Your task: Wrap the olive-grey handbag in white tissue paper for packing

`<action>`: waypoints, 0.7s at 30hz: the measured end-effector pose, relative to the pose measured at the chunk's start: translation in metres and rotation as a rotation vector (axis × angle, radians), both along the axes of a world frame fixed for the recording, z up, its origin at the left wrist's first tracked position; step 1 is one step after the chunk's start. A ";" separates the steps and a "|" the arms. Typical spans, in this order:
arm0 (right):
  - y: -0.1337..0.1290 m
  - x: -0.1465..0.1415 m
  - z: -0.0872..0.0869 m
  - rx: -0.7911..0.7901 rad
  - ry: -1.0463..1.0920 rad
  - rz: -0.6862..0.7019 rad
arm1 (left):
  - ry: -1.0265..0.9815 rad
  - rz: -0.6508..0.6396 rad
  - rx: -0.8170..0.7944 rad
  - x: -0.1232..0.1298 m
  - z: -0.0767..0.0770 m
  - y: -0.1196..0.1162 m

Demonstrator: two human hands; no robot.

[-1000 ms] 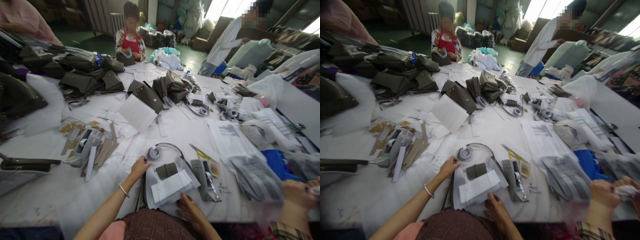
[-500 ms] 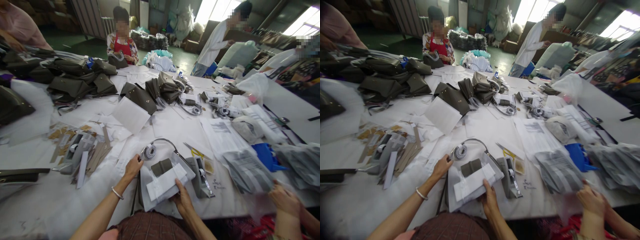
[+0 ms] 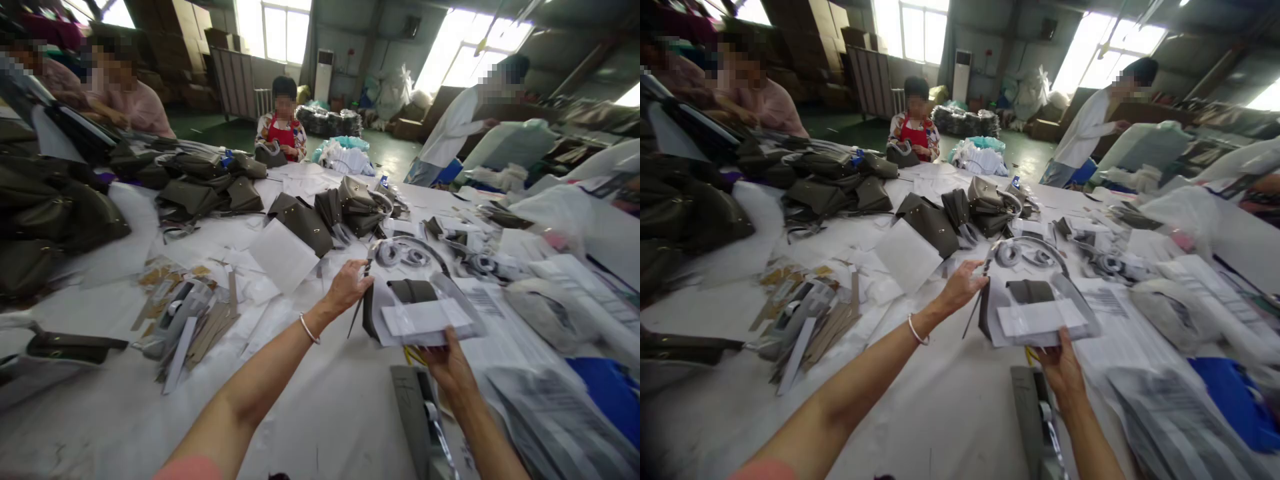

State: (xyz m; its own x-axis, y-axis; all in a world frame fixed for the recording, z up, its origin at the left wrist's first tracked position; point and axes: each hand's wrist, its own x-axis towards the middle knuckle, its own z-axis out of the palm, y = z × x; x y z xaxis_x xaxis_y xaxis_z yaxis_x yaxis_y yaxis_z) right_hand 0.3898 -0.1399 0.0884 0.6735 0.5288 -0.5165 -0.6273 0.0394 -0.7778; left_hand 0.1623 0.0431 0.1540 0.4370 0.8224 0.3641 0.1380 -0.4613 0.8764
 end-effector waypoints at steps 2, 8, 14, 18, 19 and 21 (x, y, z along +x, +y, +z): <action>0.011 0.022 -0.010 -0.100 -0.054 -0.017 | 0.067 -0.035 0.036 0.004 -0.007 -0.003; 0.007 -0.028 -0.074 -0.189 -0.259 0.393 | 0.331 -0.035 -0.277 -0.046 -0.096 -0.030; 0.026 -0.112 -0.129 -0.317 -0.839 0.763 | 0.503 0.205 -0.107 -0.095 -0.134 -0.017; 0.049 -0.138 -0.169 -0.265 -1.299 0.836 | 0.675 0.322 0.127 -0.100 -0.125 0.023; 0.053 -0.141 -0.181 -0.259 -1.412 0.865 | 0.715 0.332 0.188 -0.099 -0.123 0.035; 0.058 -0.143 -0.207 -0.255 -1.626 0.949 | 0.792 0.331 0.305 -0.098 -0.118 0.062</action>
